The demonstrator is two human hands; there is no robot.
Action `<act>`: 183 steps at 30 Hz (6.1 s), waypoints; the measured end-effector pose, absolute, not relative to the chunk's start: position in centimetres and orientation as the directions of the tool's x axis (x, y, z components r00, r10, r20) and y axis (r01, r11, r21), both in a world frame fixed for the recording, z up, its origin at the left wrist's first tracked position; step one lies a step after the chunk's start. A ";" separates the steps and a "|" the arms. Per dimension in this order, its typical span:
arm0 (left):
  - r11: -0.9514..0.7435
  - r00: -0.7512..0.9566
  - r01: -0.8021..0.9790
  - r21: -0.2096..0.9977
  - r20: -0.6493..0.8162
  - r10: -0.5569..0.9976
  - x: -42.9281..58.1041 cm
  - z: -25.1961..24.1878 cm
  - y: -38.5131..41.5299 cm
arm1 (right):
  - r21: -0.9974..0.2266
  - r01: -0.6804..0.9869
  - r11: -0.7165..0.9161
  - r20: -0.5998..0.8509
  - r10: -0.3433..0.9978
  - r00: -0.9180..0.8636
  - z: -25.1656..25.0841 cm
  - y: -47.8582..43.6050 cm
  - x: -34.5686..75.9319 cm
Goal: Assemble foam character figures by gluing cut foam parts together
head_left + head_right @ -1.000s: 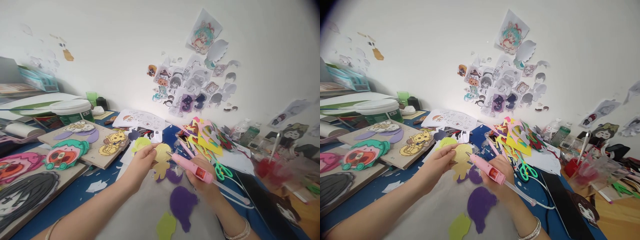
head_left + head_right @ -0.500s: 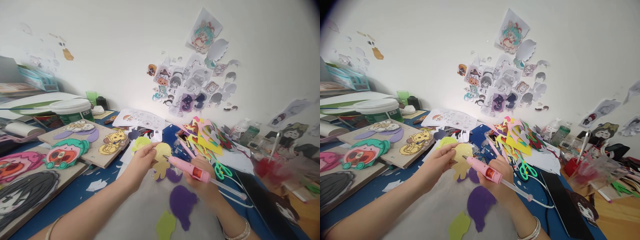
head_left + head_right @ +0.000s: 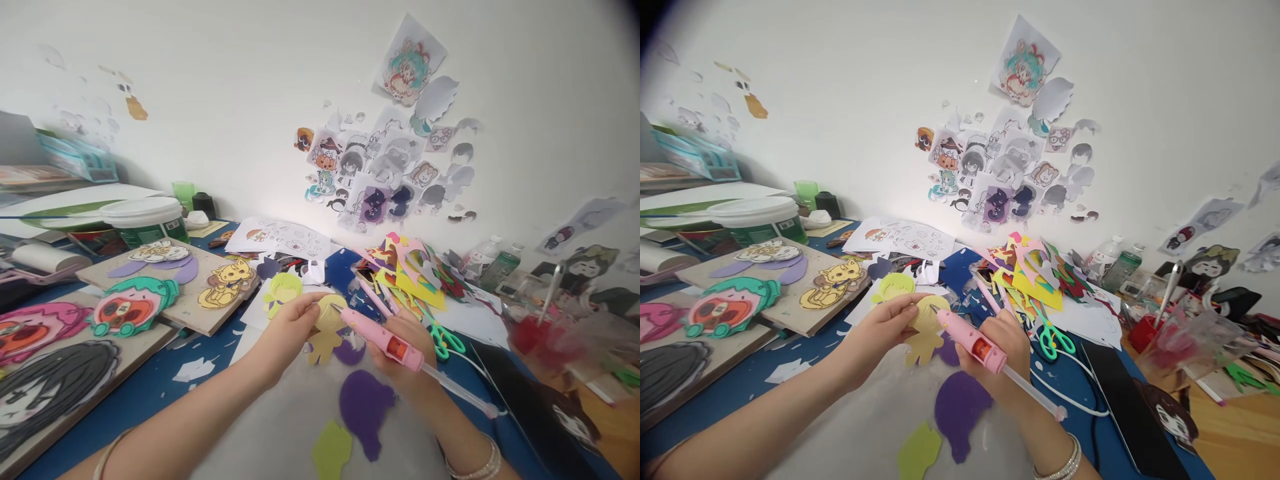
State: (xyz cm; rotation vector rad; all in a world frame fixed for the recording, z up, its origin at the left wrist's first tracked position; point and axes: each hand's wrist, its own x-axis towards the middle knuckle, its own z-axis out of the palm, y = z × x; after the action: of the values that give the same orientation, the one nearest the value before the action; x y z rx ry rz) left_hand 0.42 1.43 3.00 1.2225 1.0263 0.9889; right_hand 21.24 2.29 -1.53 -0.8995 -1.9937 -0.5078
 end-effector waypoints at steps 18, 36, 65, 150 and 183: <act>0.091 0.230 -0.004 0.996 -0.088 0.969 0.3 3.0 1.4 | 0.055 0.972 0.227 0.853 0.495 -0.164 0.0 3.9 24.6; 0.185 0.415 -0.139 0.973 -0.113 0.903 0.6 3.1 0.6 | -0.546 0.489 0.681 0.567 0.729 -0.383 1.2 2.1 21.5; 0.351 0.548 -0.261 0.899 -0.162 0.821 1.4 3.4 -0.5 | -0.952 -0.045 0.304 0.302 0.897 -0.324 0.8 1.4 19.5; 0.073 0.318 0.052 0.996 -0.086 0.944 1.8 1.7 1.5 | -0.825 0.392 0.408 0.417 0.907 -0.065 0.1 2.3 19.8; 0.059 0.199 0.008 0.998 -0.060 0.978 1.6 1.0 2.0 | -0.989 0.054 0.141 0.121 0.955 -0.271 -0.5 2.4 20.0</act>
State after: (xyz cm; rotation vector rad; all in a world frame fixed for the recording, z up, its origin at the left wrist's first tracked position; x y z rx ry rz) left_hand 1.65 1.98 0.98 1.2554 1.0898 1.0168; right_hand 19.99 2.36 -0.49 -1.0220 -1.5209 1.2656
